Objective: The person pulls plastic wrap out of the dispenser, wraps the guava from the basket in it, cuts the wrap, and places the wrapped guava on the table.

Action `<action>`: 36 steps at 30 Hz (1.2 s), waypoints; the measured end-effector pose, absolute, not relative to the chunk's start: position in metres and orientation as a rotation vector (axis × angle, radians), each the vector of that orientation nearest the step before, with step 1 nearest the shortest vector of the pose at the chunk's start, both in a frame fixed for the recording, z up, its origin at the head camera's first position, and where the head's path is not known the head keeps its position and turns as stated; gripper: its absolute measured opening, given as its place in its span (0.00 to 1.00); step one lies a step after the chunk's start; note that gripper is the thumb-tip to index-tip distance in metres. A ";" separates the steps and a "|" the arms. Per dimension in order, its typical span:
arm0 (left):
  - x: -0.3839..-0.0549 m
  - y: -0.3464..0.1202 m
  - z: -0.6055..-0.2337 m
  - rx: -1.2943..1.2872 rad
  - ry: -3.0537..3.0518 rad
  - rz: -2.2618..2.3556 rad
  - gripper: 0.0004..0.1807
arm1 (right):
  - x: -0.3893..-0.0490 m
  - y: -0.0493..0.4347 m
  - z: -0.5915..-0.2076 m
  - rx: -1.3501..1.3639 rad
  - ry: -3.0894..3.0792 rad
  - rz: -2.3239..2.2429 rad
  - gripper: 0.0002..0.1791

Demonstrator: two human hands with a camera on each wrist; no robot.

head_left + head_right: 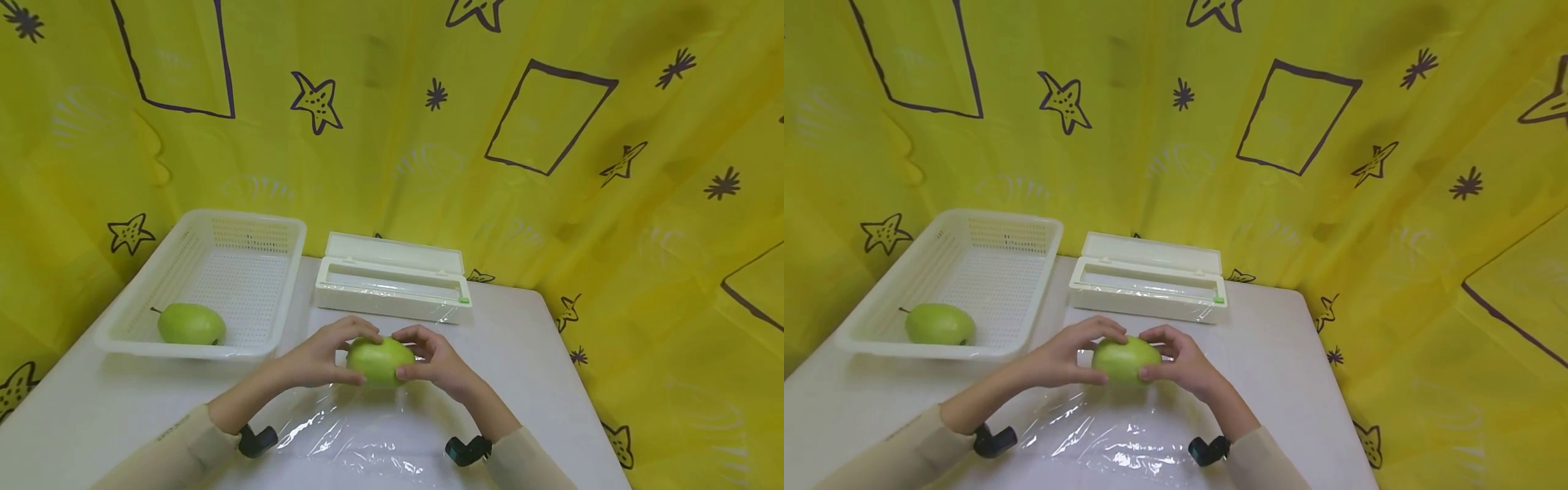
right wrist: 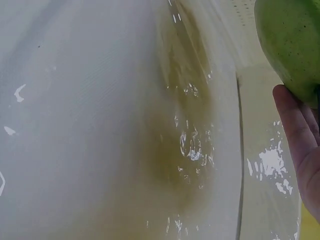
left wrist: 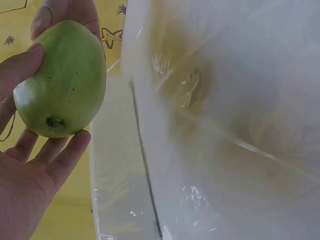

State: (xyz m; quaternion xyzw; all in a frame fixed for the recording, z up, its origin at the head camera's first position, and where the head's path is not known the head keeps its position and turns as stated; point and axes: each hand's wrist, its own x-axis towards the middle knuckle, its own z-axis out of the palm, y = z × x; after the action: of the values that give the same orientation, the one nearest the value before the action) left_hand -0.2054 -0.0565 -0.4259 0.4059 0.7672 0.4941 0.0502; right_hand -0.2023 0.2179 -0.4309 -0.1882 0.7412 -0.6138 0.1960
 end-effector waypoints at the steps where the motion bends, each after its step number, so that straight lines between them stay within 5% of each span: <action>1: -0.205 -0.056 -0.427 1.239 2.341 1.494 0.33 | -0.202 0.219 -0.432 -0.518 2.080 -1.715 0.31; 36: -0.206 -0.049 -0.459 1.223 2.365 1.403 0.34 | -0.198 0.219 -0.458 -0.454 2.111 -1.626 0.37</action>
State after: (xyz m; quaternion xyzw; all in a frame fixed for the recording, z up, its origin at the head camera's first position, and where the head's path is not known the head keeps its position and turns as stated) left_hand -0.2065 -0.0487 -0.4586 0.4056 0.7841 0.4652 0.0662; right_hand -0.1977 0.2188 -0.4576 -0.1641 0.7622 -0.5873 0.2174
